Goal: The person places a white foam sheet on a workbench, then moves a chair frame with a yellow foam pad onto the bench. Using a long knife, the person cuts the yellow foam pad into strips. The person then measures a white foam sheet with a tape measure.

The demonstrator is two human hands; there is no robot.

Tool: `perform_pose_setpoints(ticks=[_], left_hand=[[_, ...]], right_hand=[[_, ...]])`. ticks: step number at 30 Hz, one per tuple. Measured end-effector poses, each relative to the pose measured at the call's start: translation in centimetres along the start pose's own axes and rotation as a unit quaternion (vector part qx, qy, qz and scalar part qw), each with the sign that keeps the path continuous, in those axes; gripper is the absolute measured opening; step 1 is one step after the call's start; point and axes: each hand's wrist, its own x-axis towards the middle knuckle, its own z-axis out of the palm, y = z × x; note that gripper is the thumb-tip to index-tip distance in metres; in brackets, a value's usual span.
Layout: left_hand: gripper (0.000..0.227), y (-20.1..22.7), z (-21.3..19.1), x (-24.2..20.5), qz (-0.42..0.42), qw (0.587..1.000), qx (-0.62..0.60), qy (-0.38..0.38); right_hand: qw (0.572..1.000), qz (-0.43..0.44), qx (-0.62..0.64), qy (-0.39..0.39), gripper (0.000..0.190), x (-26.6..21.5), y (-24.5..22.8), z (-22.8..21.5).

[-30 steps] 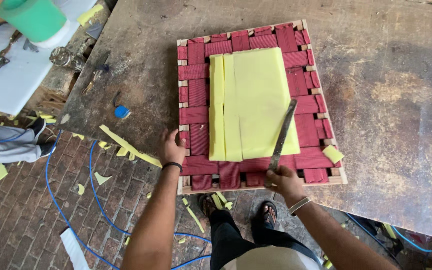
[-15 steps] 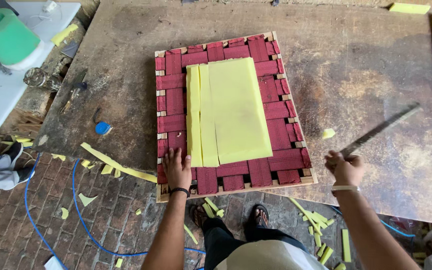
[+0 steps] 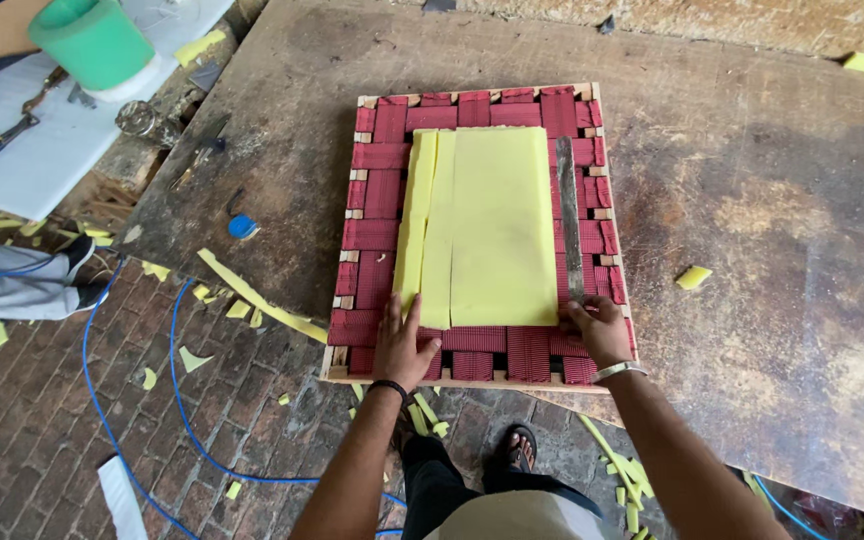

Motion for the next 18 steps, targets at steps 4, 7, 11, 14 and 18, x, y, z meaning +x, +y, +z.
perform_pose_setpoints(ticks=[4, 7, 11, 14, 18], left_hand=[[0.086, 0.1, 0.9, -2.1, -0.035, 0.996, 0.087, 0.003], [0.079, 0.1, 2.0, -4.6, -0.015, 0.988, 0.129, 0.082], [0.074, -0.6, 3.5, -5.2, 0.015, 0.981, 0.138, 0.138], [0.07, -2.6, 2.9, -3.7, 0.002, 0.974, 0.191, 0.12], [0.067, -8.5, -1.0, 0.1, 0.013, 0.985, 0.163, 0.05]], right_hand=[[0.999, 0.019, -0.044, -0.002, 0.05, -0.9, -2.1, 0.5], [0.981, 0.043, -0.187, -0.008, 0.072, -2.3, -4.4, 1.2], [0.963, 0.096, -0.252, -0.012, 0.088, -3.8, -6.8, 1.7], [0.969, 0.103, -0.222, -0.038, 0.094, -4.7, -7.5, 3.2], [0.979, 0.097, -0.165, -0.07, 0.107, -6.2, -6.5, 7.4]])
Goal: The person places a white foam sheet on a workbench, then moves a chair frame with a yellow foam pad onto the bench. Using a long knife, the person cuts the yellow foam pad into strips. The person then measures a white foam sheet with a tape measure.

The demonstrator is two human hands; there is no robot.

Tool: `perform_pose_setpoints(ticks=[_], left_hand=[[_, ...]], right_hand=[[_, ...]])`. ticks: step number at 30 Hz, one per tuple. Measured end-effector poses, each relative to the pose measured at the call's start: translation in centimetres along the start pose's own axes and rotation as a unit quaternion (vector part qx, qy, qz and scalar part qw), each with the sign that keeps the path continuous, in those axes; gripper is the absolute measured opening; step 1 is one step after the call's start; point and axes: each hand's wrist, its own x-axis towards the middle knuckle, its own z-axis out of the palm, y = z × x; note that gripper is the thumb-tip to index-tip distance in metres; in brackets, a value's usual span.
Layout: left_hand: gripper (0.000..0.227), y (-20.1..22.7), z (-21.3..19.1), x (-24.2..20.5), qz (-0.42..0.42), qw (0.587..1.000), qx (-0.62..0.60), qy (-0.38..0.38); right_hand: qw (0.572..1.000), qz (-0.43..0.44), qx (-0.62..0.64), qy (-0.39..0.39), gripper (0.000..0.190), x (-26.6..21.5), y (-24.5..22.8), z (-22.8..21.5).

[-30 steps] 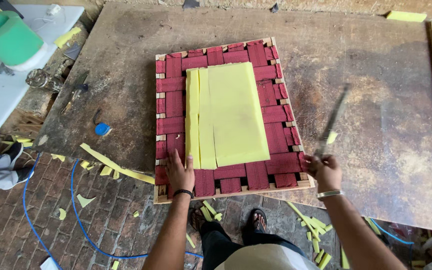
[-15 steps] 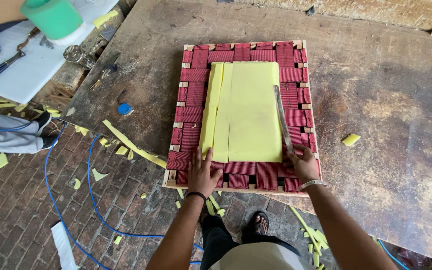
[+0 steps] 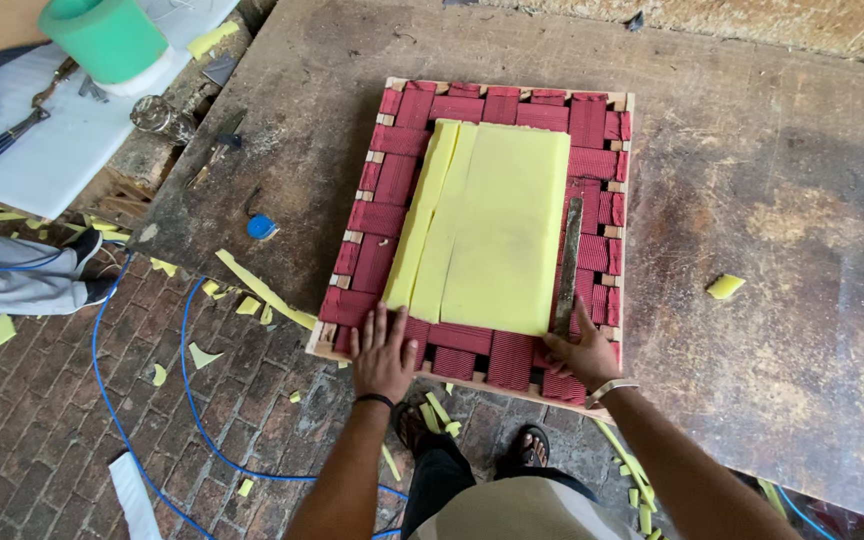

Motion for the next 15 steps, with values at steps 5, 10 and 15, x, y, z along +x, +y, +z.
perform_pose_setpoints(ticks=[5, 10, 15], left_hand=[[0.07, -6.8, -2.3, 4.1, 0.04, 0.992, -0.089, -0.086], [0.055, -7.5, -4.2, 5.6, -0.028, 0.951, -0.309, 0.014], [0.028, -6.1, -7.1, 9.2, -0.035, 0.907, -0.395, 0.144]], right_hand=[[1.0, 0.018, 0.014, 0.015, 0.109, -0.1, -1.8, 4.7], [0.998, 0.011, 0.032, 0.054, 0.109, 0.0, -2.5, 5.6], [0.996, 0.001, 0.04, 0.084, 0.106, 0.0, -2.0, 6.2]])
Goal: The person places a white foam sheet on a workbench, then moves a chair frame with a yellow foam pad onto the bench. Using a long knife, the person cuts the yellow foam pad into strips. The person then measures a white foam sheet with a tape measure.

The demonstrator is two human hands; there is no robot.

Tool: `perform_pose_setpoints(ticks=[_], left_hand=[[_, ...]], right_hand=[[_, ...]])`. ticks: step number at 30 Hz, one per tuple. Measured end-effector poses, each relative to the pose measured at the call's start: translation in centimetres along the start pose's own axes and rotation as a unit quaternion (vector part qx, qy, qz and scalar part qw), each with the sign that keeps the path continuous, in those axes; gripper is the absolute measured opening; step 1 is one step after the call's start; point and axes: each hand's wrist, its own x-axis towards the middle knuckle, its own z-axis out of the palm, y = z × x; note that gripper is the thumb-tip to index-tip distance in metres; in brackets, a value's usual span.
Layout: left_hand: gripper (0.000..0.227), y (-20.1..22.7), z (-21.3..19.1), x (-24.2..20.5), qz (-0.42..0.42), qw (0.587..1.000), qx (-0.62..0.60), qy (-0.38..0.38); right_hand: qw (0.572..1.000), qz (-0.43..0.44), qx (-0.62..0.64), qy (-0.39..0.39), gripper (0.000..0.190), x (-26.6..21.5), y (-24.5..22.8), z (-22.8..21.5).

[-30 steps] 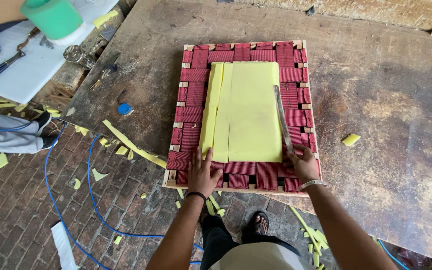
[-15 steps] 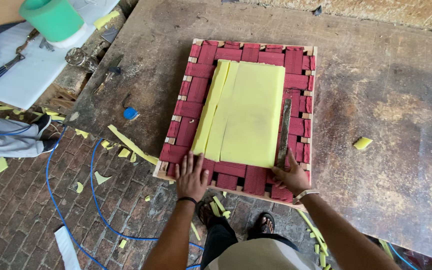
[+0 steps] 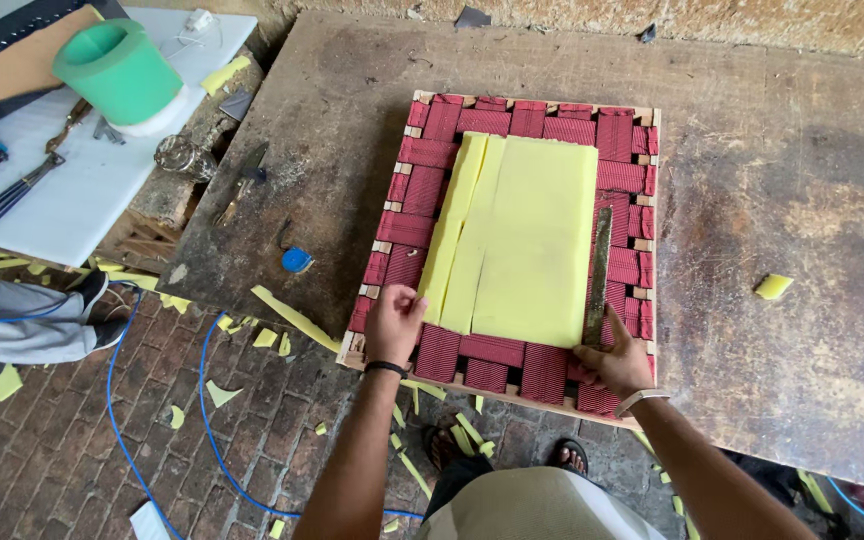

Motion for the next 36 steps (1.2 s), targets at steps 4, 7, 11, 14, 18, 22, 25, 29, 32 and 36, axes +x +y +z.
perform_pose_setpoints(ticks=[4, 7, 11, 14, 18, 22, 25, 29, 32, 36], left_hand=[[0.013, 1.7, 1.1, 0.9, -0.017, 0.98, -0.175, -0.095], [0.009, 1.4, 1.2, 0.1, -0.086, 0.954, -0.227, -0.178], [0.015, 0.5, 0.9, -0.2, -0.134, 0.937, -0.244, -0.21], [0.022, -0.1, 0.6, -0.5, -0.153, 0.918, -0.296, -0.214], [0.027, 0.1, 0.4, -1.2, -0.201, 0.925, -0.265, -0.183], [0.039, 1.8, -0.2, -2.0, -0.224, 0.899, -0.348, -0.142], [0.046, 4.2, -1.7, -2.5, -0.243, 0.871, -0.406, -0.133], [0.069, 8.2, -3.8, -3.8, -0.227, 0.792, -0.551, -0.131], [0.087, 10.5, -5.7, -5.9, -0.18, 0.768, -0.6, -0.135], [0.098, 10.9, -7.0, -7.9, -0.175, 0.777, -0.594, -0.111]], right_hand=[[0.999, 0.007, -0.012, 0.038, 0.103, 0.2, 0.6, 0.8], [0.998, 0.013, -0.016, 0.058, 0.097, 1.0, 1.9, 1.1], [0.997, -0.019, 0.044, 0.055, 0.071, 2.9, 4.2, 0.8], [0.991, -0.006, 0.127, 0.031, 0.038, 4.2, 5.9, 0.1], [0.951, -0.023, 0.308, 0.023, 0.015, 5.6, 6.4, 0.0], [0.92, -0.009, 0.379, -0.099, 0.019, 5.4, 3.7, 2.4], [0.938, -0.035, 0.305, -0.16, 0.016, 3.6, -0.8, 5.8], [0.948, -0.045, 0.201, -0.242, 0.02, 0.1, -8.3, 9.8], [0.92, -0.061, 0.232, -0.311, 0.025, -2.9, -12.9, 12.1], [0.908, -0.063, 0.231, -0.344, 0.027, -6.1, -15.8, 14.5]])
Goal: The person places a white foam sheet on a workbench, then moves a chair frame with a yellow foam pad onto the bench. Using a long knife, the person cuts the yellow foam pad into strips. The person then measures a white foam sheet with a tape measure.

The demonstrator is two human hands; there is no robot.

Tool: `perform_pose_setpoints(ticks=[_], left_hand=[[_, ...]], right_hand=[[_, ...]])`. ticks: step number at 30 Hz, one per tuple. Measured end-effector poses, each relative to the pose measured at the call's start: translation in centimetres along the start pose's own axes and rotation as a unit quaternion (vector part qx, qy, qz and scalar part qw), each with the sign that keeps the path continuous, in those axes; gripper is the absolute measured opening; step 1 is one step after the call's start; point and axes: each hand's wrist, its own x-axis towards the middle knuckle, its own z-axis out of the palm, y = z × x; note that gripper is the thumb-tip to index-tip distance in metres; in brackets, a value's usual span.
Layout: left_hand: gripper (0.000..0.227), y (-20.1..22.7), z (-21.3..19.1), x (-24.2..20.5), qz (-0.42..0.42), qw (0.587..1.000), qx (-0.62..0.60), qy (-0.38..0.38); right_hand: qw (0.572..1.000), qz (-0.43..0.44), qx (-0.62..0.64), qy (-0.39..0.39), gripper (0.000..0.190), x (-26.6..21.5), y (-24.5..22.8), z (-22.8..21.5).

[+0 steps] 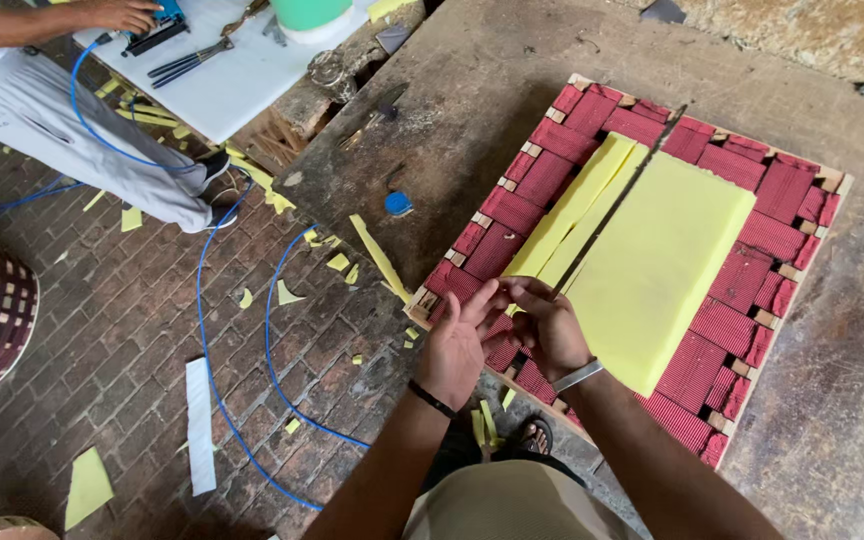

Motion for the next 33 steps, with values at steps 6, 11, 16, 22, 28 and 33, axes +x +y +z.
perform_pose_setpoints(ticks=[6, 11, 16, 22, 28, 33], left_hand=[[0.1, -1.3, -2.2, -0.7, 0.009, 0.998, -0.056, -0.014], [0.082, -0.1, -4.2, -1.3, -0.016, 0.996, -0.076, 0.036], [0.066, 3.0, -9.1, -2.7, -0.008, 0.99, -0.143, 0.018], [0.052, 6.7, -17.0, -5.2, 0.01, 0.985, -0.169, -0.038], [0.058, 11.0, -20.6, -8.8, -0.009, 0.984, -0.175, -0.025], [0.065, 12.7, -21.6, -10.7, 0.0, 0.979, -0.195, -0.053]], right_hand=[[0.992, 0.039, 0.111, -0.051, 0.028, 0.3, 0.9, 3.6], [0.942, 0.125, 0.296, -0.095, 0.025, 1.0, 2.8, 6.5], [0.929, 0.147, 0.326, -0.092, 0.026, 2.4, 6.6, 11.2], [0.936, 0.125, 0.311, -0.102, 0.033, 4.6, 11.3, 18.6], [0.944, 0.125, 0.3, -0.052, 0.033, 4.1, 13.2, 25.4], [0.957, 0.07, 0.281, -0.011, 0.028, 3.2, 14.8, 28.4]])
